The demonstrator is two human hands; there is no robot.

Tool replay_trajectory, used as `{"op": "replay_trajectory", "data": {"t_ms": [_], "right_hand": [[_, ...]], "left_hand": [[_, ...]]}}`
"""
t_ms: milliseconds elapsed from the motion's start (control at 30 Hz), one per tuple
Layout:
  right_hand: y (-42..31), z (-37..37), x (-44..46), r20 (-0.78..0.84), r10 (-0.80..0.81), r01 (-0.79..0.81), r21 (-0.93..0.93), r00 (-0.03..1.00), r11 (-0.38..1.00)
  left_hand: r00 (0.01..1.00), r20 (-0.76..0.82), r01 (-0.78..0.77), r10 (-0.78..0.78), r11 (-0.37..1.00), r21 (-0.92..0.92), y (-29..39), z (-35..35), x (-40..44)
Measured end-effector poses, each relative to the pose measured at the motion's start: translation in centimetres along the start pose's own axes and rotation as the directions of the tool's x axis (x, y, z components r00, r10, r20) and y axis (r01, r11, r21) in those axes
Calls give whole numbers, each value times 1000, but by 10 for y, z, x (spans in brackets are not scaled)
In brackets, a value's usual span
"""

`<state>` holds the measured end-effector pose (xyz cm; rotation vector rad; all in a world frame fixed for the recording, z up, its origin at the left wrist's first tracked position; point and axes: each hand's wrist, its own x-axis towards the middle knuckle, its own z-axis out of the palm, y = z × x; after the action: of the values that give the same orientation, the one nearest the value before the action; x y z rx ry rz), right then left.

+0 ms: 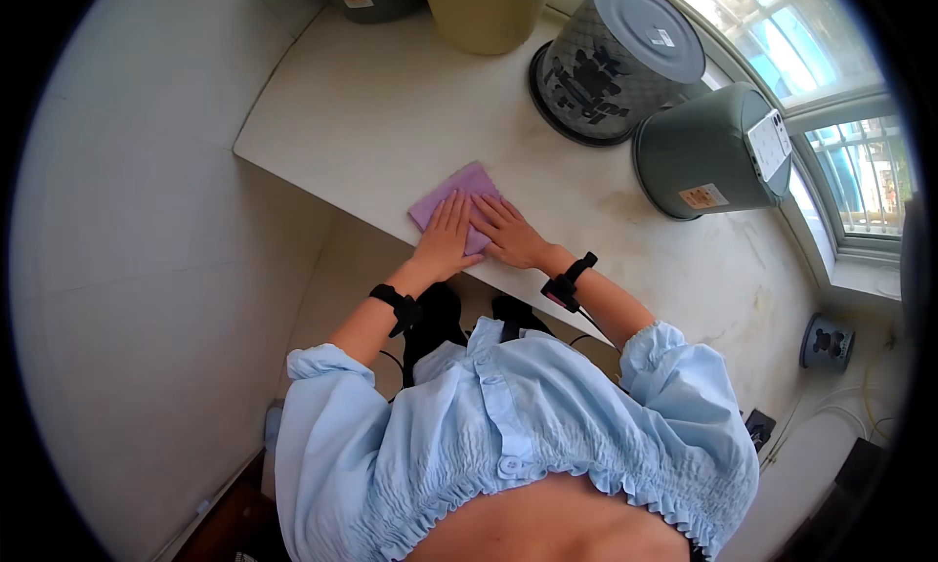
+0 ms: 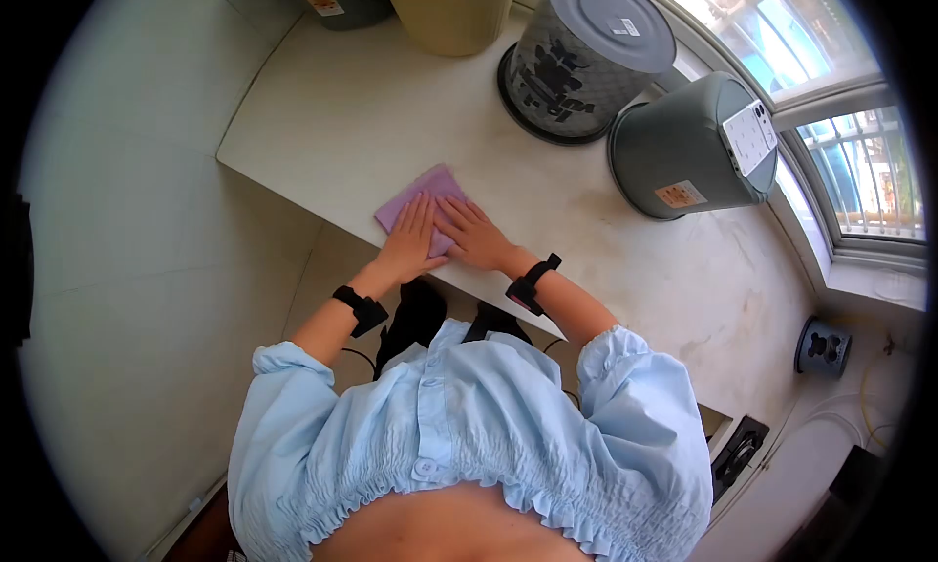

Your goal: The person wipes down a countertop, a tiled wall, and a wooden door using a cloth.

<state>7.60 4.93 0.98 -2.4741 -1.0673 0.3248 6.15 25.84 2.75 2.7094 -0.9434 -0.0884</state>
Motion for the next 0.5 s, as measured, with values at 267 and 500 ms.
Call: {"op": "replay_trajectory", "data": {"t_ms": [267, 500], "right_hand": [[-48, 13, 121, -96, 84, -84, 0, 992, 996], [-70, 11, 19, -113, 338, -335, 45, 934, 941]], "left_hand": [[997, -54, 67, -64, 997, 45, -106, -25, -29], [993, -44, -115, 111, 988, -99, -35, 0, -10]]}}
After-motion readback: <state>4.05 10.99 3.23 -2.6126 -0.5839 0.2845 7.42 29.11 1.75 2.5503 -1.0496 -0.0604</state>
